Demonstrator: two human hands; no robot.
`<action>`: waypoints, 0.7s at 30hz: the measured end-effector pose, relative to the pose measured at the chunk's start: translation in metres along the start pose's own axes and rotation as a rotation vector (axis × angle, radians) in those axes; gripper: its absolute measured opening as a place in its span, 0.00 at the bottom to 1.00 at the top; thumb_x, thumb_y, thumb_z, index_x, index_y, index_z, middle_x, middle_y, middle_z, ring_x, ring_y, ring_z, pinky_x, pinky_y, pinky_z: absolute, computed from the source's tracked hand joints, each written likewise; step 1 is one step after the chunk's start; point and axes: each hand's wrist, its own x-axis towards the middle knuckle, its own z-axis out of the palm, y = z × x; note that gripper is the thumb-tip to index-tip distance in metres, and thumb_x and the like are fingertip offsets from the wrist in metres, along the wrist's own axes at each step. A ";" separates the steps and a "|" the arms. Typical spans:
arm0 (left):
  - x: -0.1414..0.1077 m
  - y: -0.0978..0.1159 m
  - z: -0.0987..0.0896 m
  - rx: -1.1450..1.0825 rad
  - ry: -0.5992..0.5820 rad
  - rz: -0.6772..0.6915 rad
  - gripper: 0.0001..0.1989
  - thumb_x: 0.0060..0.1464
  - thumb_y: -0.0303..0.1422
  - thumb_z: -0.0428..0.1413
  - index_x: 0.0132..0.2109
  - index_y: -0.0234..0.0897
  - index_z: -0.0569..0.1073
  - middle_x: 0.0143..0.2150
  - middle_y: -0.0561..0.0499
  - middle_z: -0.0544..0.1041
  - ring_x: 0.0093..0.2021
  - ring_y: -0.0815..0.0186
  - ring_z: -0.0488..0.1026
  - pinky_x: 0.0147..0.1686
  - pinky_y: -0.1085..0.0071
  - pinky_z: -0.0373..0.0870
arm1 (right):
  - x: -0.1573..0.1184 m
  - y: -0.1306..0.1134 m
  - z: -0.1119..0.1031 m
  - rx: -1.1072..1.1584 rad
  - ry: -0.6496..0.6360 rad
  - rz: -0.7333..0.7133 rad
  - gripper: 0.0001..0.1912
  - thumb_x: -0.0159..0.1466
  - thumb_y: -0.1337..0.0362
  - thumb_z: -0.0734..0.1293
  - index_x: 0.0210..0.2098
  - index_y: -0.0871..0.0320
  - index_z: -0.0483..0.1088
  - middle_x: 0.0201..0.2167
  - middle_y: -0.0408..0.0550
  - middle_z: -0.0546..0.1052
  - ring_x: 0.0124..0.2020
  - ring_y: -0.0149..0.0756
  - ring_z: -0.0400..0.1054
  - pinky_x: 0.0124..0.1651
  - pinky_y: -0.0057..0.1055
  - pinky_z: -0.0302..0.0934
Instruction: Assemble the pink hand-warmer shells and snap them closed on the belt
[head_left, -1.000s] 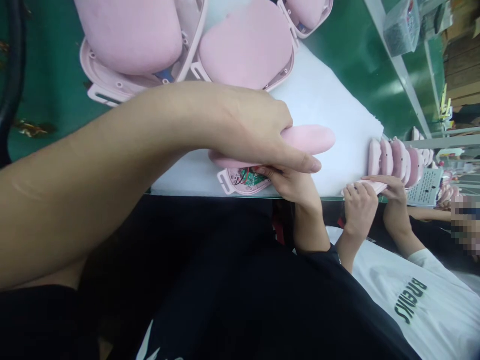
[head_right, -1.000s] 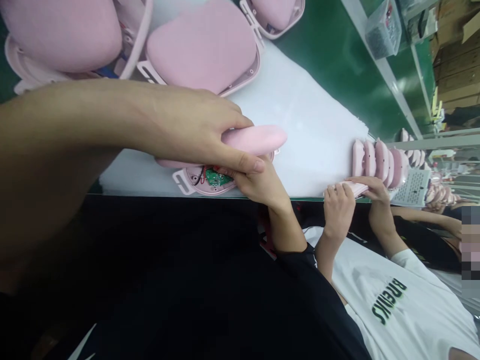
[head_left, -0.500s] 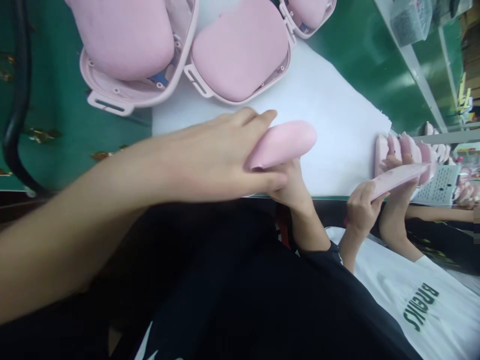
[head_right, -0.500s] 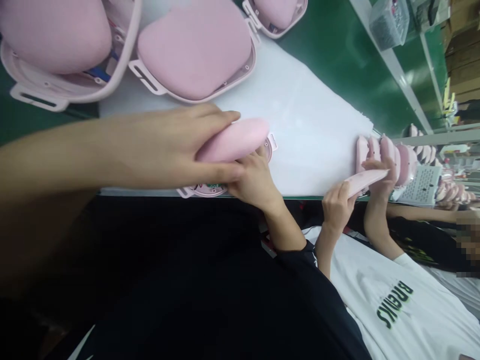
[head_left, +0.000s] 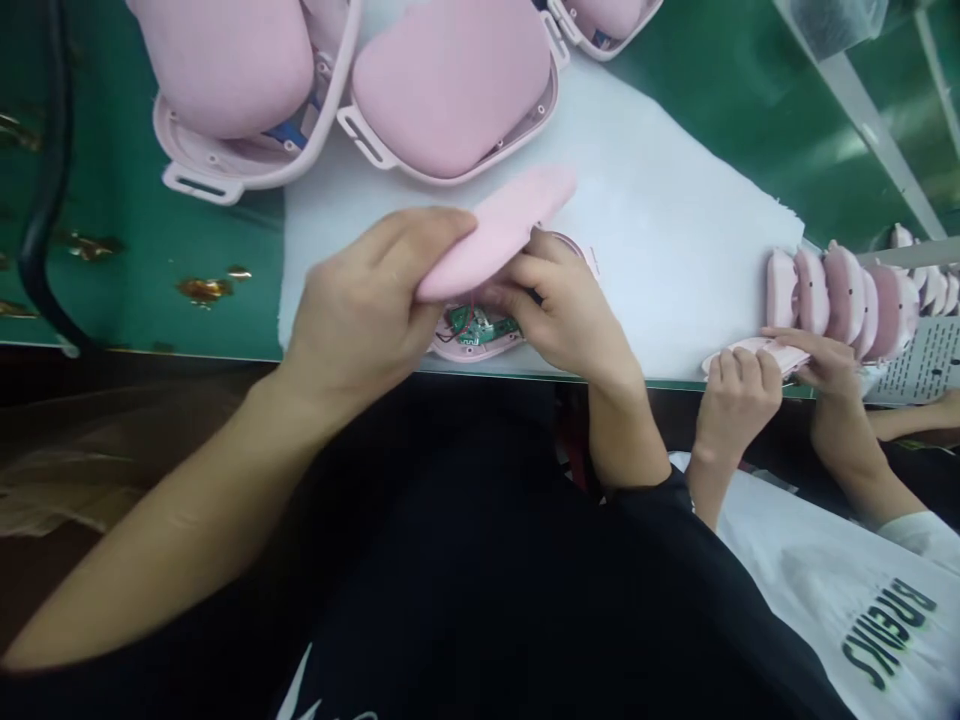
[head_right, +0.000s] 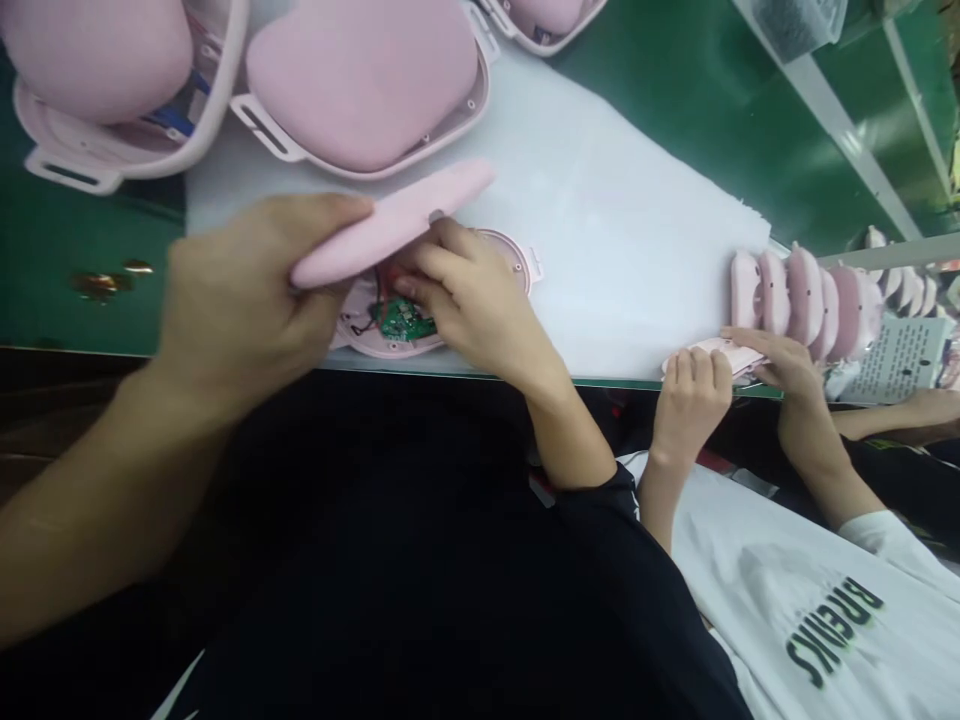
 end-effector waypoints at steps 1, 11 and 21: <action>0.000 -0.002 0.004 -0.005 0.035 0.018 0.30 0.72 0.42 0.41 0.70 0.39 0.73 0.71 0.49 0.75 0.74 0.50 0.69 0.75 0.57 0.63 | -0.001 0.004 -0.003 -0.002 -0.029 -0.025 0.11 0.76 0.65 0.65 0.45 0.55 0.81 0.49 0.49 0.79 0.54 0.44 0.73 0.63 0.45 0.69; 0.011 -0.017 0.005 0.180 0.143 0.078 0.23 0.72 0.37 0.45 0.65 0.44 0.78 0.65 0.59 0.80 0.66 0.62 0.77 0.66 0.68 0.72 | -0.008 0.011 0.020 -0.133 0.006 -0.001 0.13 0.78 0.61 0.63 0.49 0.49 0.81 0.51 0.49 0.79 0.61 0.52 0.67 0.68 0.56 0.60; 0.009 -0.021 0.007 0.111 0.178 0.106 0.21 0.74 0.39 0.46 0.63 0.45 0.78 0.64 0.58 0.81 0.65 0.60 0.78 0.65 0.68 0.72 | -0.012 0.015 0.025 -0.112 0.050 0.023 0.13 0.78 0.62 0.62 0.50 0.47 0.79 0.53 0.48 0.78 0.64 0.53 0.66 0.69 0.55 0.60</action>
